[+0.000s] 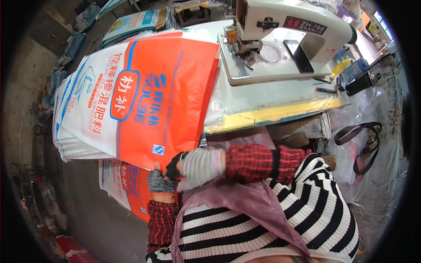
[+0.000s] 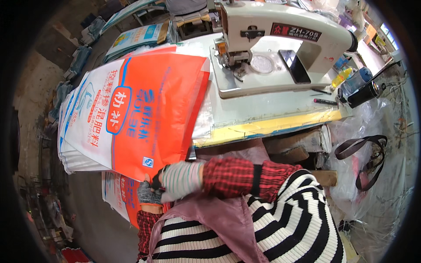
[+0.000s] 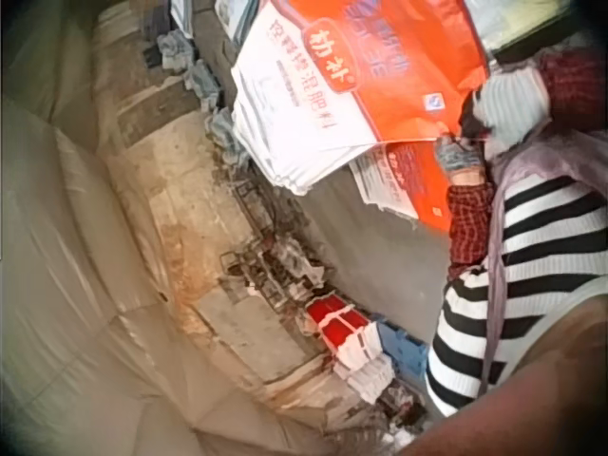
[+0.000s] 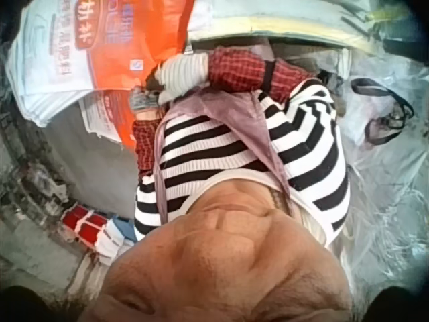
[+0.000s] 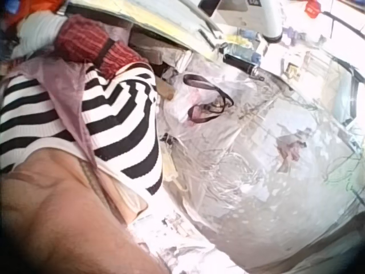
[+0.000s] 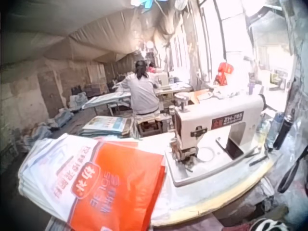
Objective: The person inserts a plastic liner into a woven bag, aligns the top edges, and feeds them through a sewing machine. After sewing, they pull the bag through to cut the thread and place it onto a stack.
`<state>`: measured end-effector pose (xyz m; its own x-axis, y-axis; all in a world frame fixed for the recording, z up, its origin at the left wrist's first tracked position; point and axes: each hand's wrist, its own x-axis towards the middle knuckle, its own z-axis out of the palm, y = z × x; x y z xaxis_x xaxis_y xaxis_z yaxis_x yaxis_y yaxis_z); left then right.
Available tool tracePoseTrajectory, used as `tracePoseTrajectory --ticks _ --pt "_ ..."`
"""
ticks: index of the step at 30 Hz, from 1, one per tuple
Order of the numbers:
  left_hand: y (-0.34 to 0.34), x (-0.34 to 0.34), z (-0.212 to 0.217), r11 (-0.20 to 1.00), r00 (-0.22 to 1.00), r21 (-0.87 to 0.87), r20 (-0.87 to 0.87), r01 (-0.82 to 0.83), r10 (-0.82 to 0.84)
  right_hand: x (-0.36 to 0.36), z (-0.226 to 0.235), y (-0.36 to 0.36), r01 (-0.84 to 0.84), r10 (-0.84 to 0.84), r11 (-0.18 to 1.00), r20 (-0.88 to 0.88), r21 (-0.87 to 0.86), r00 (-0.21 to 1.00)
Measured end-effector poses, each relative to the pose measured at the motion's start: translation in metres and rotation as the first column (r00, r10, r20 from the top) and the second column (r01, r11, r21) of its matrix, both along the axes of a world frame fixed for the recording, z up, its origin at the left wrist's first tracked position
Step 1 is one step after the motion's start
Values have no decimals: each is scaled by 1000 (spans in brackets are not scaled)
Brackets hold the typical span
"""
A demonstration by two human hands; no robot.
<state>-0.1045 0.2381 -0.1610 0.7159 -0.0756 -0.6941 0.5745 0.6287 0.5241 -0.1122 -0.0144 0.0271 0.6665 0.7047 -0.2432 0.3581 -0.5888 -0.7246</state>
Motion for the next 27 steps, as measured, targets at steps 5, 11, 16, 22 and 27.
tracePoseTrajectory --ticks 5,11,16,22,27 --pt "-24 -20 62 993 960 14 258 -114 106 25 -54 -64 367 -248 869 -349 331 904" --pt "7 -49 46 910 974 380 209 -164 88 93 -141 -80 137 35 965 632 -222 775" --pt "-5 -52 59 858 969 479 234 -188 82 139 -187 -84 454 -528 368 -220 811 820" --pt "10 -53 41 768 974 603 187 -216 127 87 -107 -140 897 -879 184 -341 401 333" --pt "4 -46 40 705 989 693 99 -150 113 79 -52 -146 659 -970 63 -108 749 216"
